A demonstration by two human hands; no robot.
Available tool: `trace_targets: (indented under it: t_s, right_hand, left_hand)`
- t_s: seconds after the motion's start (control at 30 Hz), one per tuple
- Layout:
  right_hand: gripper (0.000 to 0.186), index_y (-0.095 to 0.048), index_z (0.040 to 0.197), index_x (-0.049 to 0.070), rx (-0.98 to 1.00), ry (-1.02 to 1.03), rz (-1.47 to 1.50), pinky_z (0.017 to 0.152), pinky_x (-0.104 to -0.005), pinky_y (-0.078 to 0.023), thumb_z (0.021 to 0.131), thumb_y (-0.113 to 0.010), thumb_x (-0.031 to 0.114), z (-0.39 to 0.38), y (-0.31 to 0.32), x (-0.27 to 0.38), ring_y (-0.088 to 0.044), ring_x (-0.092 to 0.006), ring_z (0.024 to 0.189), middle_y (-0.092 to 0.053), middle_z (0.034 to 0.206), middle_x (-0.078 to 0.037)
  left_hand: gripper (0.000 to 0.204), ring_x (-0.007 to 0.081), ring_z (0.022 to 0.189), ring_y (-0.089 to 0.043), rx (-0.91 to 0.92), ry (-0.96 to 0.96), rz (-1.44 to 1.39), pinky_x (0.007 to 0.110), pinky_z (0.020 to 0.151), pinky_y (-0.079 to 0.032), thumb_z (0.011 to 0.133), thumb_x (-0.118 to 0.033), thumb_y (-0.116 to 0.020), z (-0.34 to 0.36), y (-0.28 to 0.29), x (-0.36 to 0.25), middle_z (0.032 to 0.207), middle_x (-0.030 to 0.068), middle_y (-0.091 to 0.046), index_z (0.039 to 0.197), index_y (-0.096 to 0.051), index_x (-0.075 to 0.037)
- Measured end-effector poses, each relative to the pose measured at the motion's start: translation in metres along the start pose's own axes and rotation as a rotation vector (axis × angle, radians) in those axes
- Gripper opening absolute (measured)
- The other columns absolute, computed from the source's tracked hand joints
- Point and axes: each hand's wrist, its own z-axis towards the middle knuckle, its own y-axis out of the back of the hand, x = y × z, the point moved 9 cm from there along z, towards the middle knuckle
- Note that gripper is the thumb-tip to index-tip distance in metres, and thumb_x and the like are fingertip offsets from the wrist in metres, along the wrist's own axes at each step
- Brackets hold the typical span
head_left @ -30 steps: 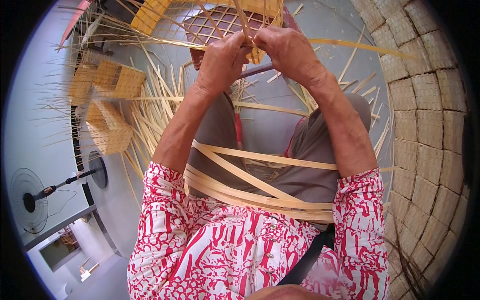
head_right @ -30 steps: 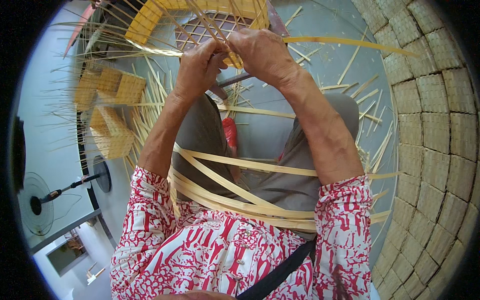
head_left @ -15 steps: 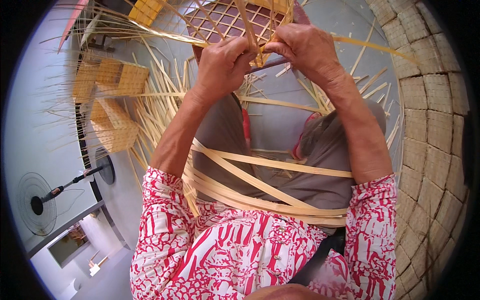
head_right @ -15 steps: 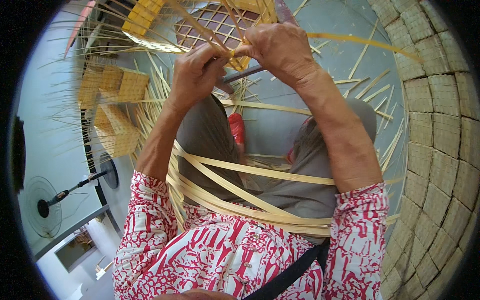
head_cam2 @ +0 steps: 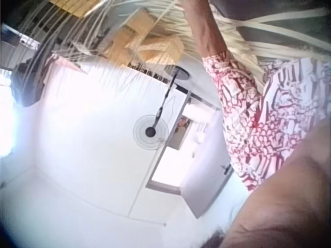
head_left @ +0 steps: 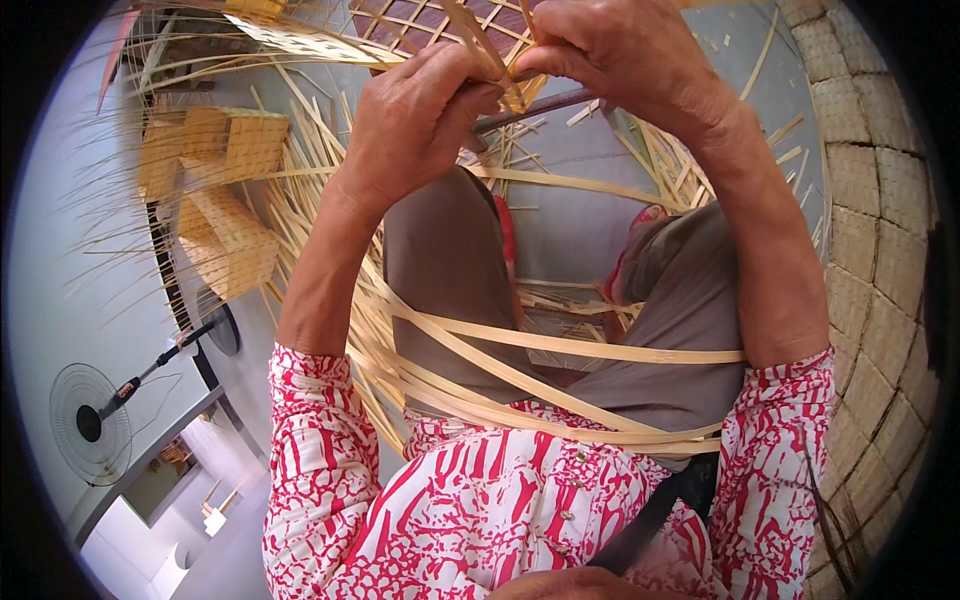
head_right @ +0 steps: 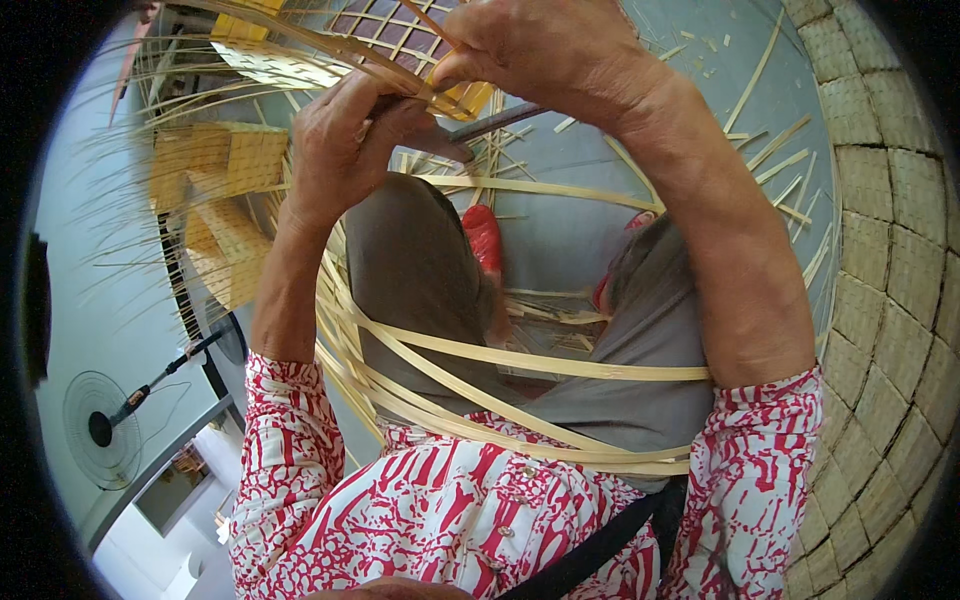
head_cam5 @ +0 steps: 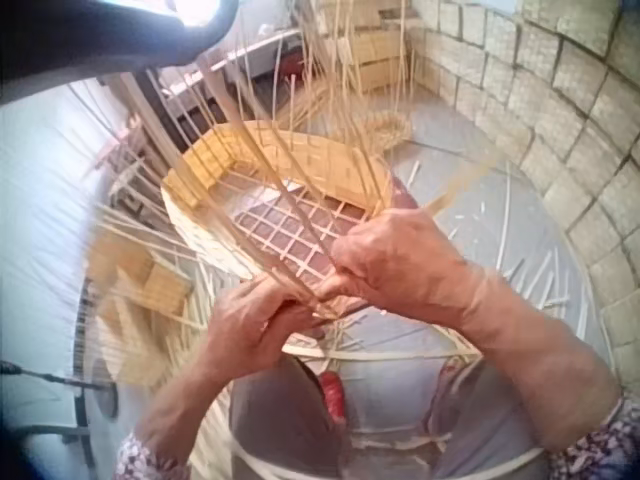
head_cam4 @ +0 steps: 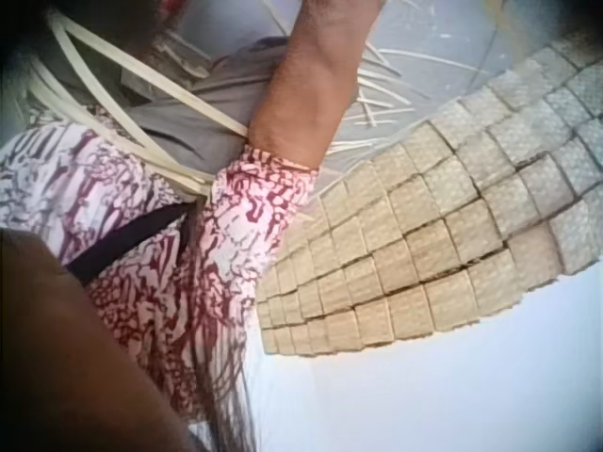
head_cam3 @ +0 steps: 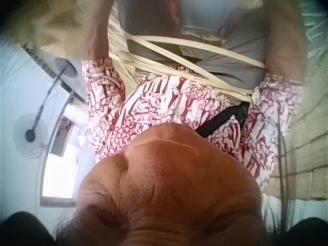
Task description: The person weaves a basket by hand, interlacing thin bamboo strips through a pre-formed frame. They repeatedly pull and tighten the strips to form a tight weave pattern around the basket's rim.
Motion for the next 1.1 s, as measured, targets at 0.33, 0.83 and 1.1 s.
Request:
trace_targets:
  t_s: [0.33, 0.83, 1.1]
  right_hand:
    - [0.012, -0.068, 0.095, 0.006, -0.409, -0.238, 0.169, 0.074, -0.0386, -0.051, 0.093, -0.066, 0.017, -0.017, 0.032, 0.011, -0.066, -0.0269, 0.084, -0.068, 0.088, -0.009]
    - [0.027, -0.07, 0.102, 0.005, -0.203, -0.606, 2.048, 0.076, -0.0296, -0.058, 0.101, -0.057, 0.029, -0.012, -0.08, -0.065, -0.069, -0.0167, 0.081, -0.073, 0.101, -0.012]
    - [0.043, -0.063, 0.123, 0.005, -0.034, -0.247, 1.118, 0.087, -0.029, -0.049, 0.086, -0.077, 0.023, 0.022, -0.027, 0.01, -0.054, -0.013, 0.096, -0.06, 0.114, -0.006]
  left_hand:
    - [0.011, 0.0142, 0.064, -0.069, -0.313, 0.337, -0.074, 0.027, 0.057, -0.053, 0.081, -0.008, -0.08, -0.018, 0.01, 0.043, 0.075, 0.0063, -0.069, 0.083, -0.07, -0.004]
    - [0.017, 0.0137, 0.068, -0.07, -0.29, 0.392, -0.19, 0.027, 0.062, -0.055, 0.079, -0.011, -0.085, -0.022, 0.0, 0.075, 0.081, 0.006, -0.07, 0.087, -0.071, -0.003]
    - [0.016, 0.0197, 0.071, -0.069, -0.333, 0.299, -0.127, 0.031, 0.062, -0.054, 0.077, -0.011, -0.084, -0.022, 0.004, 0.076, 0.078, 0.0065, -0.068, 0.085, -0.07, -0.005]
